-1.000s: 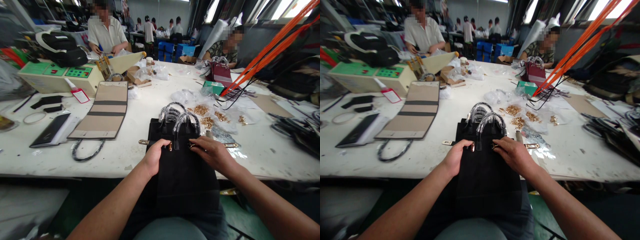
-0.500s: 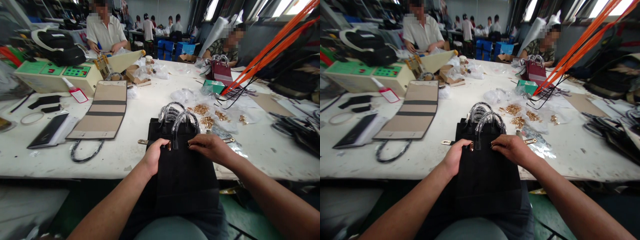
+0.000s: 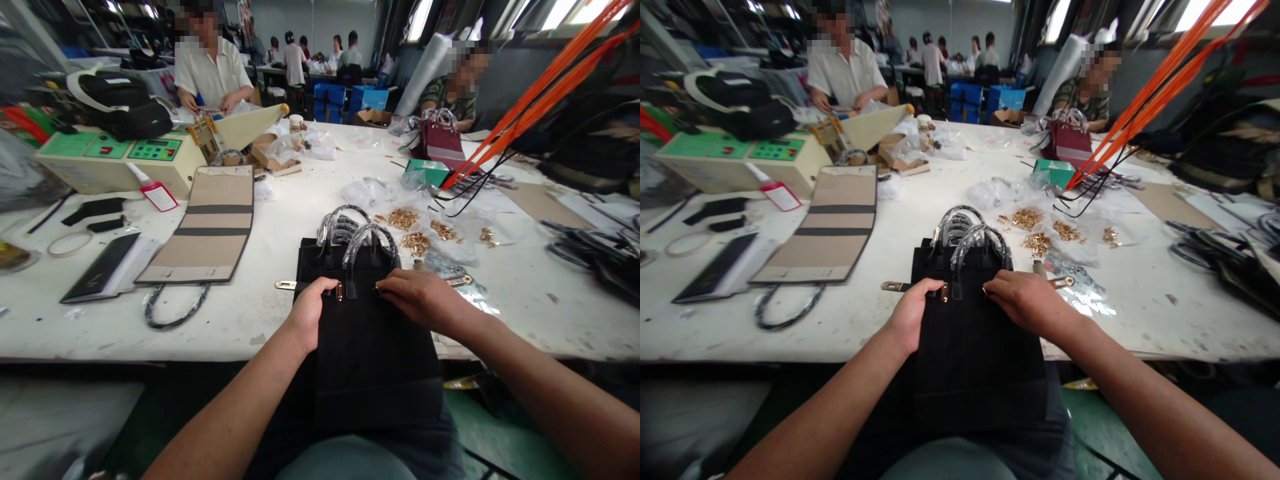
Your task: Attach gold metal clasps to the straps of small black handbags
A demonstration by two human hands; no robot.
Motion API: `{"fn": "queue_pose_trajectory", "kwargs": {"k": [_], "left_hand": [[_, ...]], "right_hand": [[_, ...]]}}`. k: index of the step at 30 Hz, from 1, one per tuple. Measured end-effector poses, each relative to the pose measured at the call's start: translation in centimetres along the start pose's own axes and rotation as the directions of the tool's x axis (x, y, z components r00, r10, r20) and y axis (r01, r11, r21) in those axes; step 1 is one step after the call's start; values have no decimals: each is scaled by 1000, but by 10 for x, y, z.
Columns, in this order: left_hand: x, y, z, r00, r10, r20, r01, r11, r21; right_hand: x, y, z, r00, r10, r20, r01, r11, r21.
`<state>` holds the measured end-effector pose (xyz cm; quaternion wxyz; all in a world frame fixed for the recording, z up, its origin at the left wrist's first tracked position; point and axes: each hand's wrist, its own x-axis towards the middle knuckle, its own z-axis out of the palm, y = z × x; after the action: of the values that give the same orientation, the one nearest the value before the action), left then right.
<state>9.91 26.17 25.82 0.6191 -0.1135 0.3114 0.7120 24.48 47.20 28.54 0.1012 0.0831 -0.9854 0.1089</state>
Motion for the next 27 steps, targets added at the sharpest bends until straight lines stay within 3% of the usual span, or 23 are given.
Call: {"fn": "queue_pose_trajectory", "kwargs": {"k": [3, 8, 14, 19, 27], "left_hand": [[-1, 0, 3, 1000, -1, -5, 1, 999, 50], [-2, 0, 5, 1000, -5, -25, 7, 999, 54], [0, 0, 3, 1000, 3, 10, -4, 999, 42], [0, 1, 5, 1000, 15, -27, -14, 999, 44], [2, 2, 1, 1000, -7, -17, 7, 999, 48]], "right_hand": [[1, 0, 1, 999, -29, -31, 26, 996, -90], [1, -3, 4, 996, -26, -86, 18, 996, -86], [3, -5, 4, 992, 39, -120, -41, 999, -15], [6, -9, 5, 991, 80, -108, -83, 996, -23], [-4, -20, 20, 962, 202, -182, -204, 979, 6]]}}
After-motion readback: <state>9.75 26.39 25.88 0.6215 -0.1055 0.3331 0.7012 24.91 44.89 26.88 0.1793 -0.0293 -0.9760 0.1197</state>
